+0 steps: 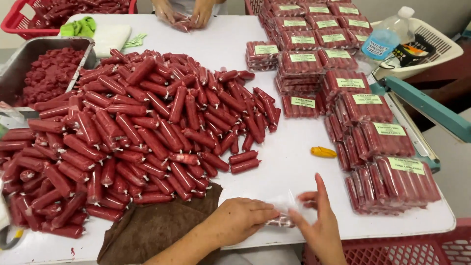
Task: Manually packing sausages into plastic bags from a large pile on a production table
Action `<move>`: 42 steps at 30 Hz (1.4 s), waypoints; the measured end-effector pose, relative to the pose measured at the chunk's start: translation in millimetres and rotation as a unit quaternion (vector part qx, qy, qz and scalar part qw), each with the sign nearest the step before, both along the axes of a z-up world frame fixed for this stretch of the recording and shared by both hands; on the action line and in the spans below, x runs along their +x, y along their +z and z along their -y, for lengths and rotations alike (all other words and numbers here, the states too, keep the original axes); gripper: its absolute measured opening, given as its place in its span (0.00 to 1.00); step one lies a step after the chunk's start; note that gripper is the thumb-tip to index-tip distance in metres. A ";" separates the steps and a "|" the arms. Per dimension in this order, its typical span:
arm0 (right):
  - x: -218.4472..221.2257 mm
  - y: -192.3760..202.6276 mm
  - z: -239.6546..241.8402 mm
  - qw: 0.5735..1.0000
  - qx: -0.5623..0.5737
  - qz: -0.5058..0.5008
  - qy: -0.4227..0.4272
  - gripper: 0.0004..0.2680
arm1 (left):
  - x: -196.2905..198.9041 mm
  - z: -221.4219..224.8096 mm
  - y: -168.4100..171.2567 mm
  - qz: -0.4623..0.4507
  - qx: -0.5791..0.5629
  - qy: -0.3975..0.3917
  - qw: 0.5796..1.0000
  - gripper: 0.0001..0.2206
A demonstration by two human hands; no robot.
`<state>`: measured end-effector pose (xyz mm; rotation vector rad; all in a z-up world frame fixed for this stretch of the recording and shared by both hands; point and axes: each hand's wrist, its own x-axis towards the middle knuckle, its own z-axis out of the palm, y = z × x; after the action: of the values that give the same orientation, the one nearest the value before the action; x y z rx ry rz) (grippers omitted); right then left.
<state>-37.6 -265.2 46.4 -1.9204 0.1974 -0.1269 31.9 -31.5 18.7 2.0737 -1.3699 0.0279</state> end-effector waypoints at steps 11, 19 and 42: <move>18.4 -54.6 14.4 0.989 0.139 -0.021 -0.054 0.33 | 17.9 17.2 -48.1 -0.387 -0.148 0.098 0.905 0.28; 21.2 -51.2 10.3 0.971 0.160 0.070 -0.162 0.33 | 102.5 74.0 72.2 -0.626 -0.063 0.301 0.717 0.08; 24.2 -70.1 16.3 0.956 0.200 0.030 -0.211 0.20 | 273.0 217.5 62.4 -0.511 -0.014 0.394 0.764 0.18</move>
<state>-13.4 -281.6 -23.7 -1.4465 0.5504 -0.3992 304.8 -249.0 81.1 1.9424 0.1868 -0.6262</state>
